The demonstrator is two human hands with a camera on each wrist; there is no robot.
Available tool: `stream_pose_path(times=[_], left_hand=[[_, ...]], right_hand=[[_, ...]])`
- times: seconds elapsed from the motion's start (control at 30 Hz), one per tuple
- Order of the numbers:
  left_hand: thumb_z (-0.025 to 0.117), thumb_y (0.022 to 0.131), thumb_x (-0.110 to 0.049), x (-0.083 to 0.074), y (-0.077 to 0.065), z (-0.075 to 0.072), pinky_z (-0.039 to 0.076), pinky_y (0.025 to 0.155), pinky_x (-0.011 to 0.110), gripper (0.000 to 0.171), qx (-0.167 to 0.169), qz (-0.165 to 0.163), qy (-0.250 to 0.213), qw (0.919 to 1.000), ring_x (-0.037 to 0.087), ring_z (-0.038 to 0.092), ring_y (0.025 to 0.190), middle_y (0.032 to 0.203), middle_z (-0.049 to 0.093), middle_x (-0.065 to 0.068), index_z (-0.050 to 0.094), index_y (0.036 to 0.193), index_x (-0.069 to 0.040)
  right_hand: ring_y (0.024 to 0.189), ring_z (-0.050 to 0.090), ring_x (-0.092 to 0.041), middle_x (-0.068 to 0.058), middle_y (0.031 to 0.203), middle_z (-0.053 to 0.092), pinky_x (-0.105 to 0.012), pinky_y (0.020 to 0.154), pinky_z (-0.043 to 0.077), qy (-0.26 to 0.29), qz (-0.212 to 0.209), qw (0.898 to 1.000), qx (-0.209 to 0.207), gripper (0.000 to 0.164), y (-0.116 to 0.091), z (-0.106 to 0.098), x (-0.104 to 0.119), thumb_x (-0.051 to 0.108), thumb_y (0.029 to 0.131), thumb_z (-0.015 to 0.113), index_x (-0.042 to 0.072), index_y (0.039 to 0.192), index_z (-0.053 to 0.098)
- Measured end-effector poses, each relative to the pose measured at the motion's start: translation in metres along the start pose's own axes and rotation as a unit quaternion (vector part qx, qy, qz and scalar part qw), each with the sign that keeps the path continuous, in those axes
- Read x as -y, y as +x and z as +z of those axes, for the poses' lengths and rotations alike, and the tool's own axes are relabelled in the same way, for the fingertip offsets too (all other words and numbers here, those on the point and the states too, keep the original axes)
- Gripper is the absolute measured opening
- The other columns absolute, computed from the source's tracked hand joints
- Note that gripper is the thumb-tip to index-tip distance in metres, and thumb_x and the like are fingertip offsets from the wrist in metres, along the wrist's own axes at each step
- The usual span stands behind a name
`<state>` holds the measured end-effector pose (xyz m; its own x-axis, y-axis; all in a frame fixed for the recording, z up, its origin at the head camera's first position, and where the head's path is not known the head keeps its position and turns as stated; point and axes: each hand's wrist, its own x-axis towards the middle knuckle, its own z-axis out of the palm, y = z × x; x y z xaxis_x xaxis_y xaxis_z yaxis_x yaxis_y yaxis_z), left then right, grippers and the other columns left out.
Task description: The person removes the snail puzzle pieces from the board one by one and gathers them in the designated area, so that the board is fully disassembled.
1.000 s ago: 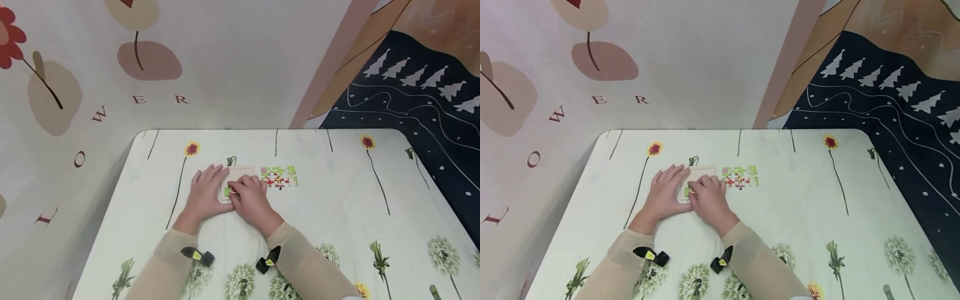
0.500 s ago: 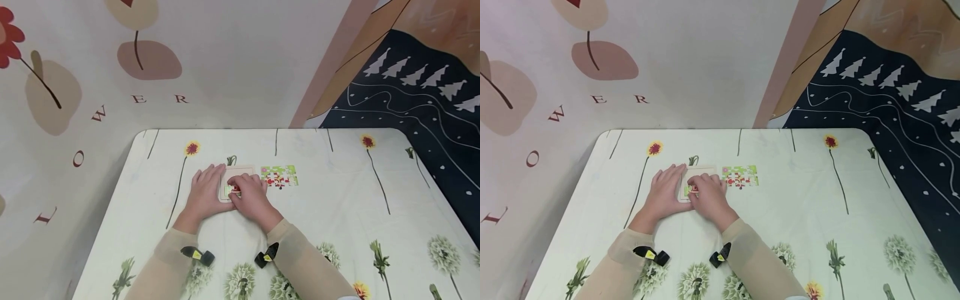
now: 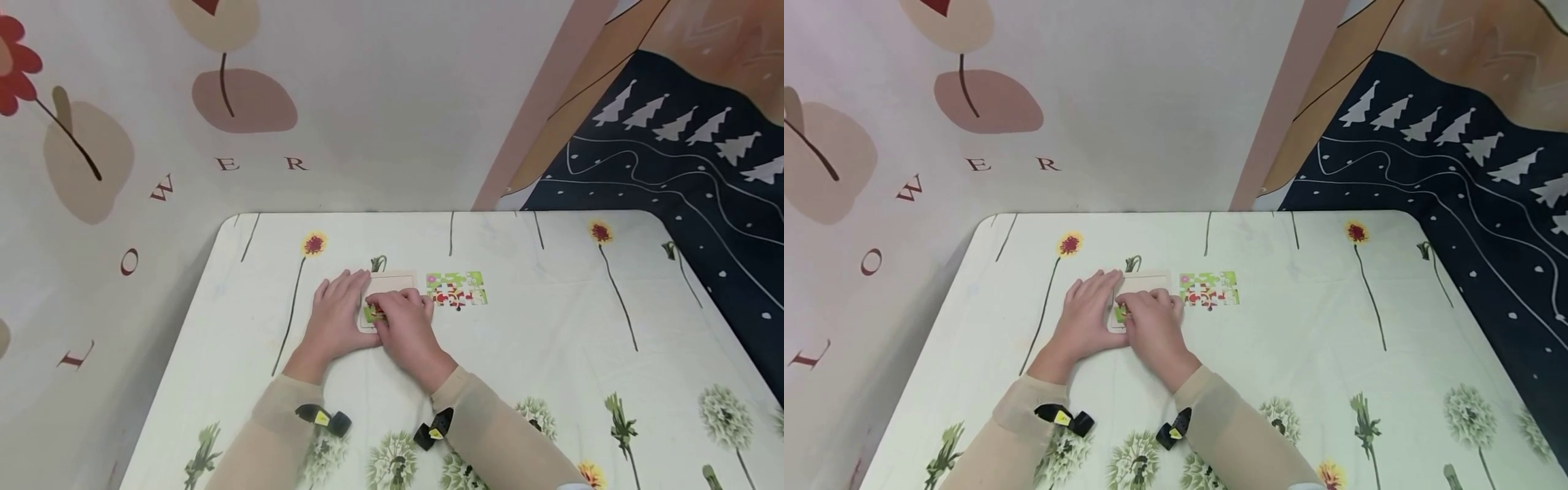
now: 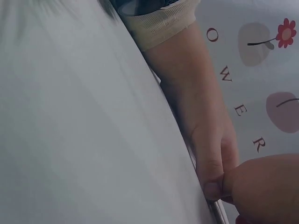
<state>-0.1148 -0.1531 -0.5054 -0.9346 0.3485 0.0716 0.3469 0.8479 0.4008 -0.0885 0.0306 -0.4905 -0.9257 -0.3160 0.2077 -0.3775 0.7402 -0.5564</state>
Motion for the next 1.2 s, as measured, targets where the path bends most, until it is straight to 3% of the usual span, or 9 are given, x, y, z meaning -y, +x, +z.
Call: stream_pose_path(times=[0.53, 0.83, 1.2], left_hand=[[0.081, 0.070, -0.080, -0.001, -0.001, 0.001, 0.013, 0.125, 0.063, 0.126, -0.002, 0.005, 0.010, 0.9999, 0.034, 0.025, 0.159, 0.170, 0.037, 0.008, 0.036, 0.167, -0.013], [0.084, 0.068, -0.079, -0.001, -0.001, 0.000, 0.012, 0.125, 0.063, 0.128, -0.004, 0.005, -0.003, 1.0000, 0.034, 0.024, 0.160, 0.170, 0.037, 0.009, 0.036, 0.167, -0.012], [0.085, 0.068, -0.077, 0.003, -0.001, 0.002, 0.013, 0.124, 0.065, 0.127, -0.002, 0.006, -0.005, 1.0000, 0.036, 0.024, 0.159, 0.170, 0.037, 0.010, 0.037, 0.167, -0.012]], right_hand=[[0.113, 0.054, -0.025, 0.002, 0.119, 0.074, -0.060, 0.101, 0.031, 0.012, -0.043, 0.999, -0.028, 0.041, -0.005, -0.007, -0.013, 0.024, 0.095, 0.085, 0.017, 0.134, 0.076], [0.109, 0.055, -0.021, 0.002, 0.118, 0.076, -0.059, 0.104, 0.029, 0.090, -0.067, 0.992, -0.052, 0.045, -0.012, -0.017, -0.032, 0.024, 0.091, 0.089, 0.013, 0.133, 0.077], [0.113, 0.052, -0.022, 0.002, 0.120, 0.075, -0.060, 0.104, 0.026, 0.072, -0.023, 0.996, -0.053, 0.047, -0.034, -0.036, -0.062, 0.024, 0.089, 0.091, 0.016, 0.133, 0.078]])
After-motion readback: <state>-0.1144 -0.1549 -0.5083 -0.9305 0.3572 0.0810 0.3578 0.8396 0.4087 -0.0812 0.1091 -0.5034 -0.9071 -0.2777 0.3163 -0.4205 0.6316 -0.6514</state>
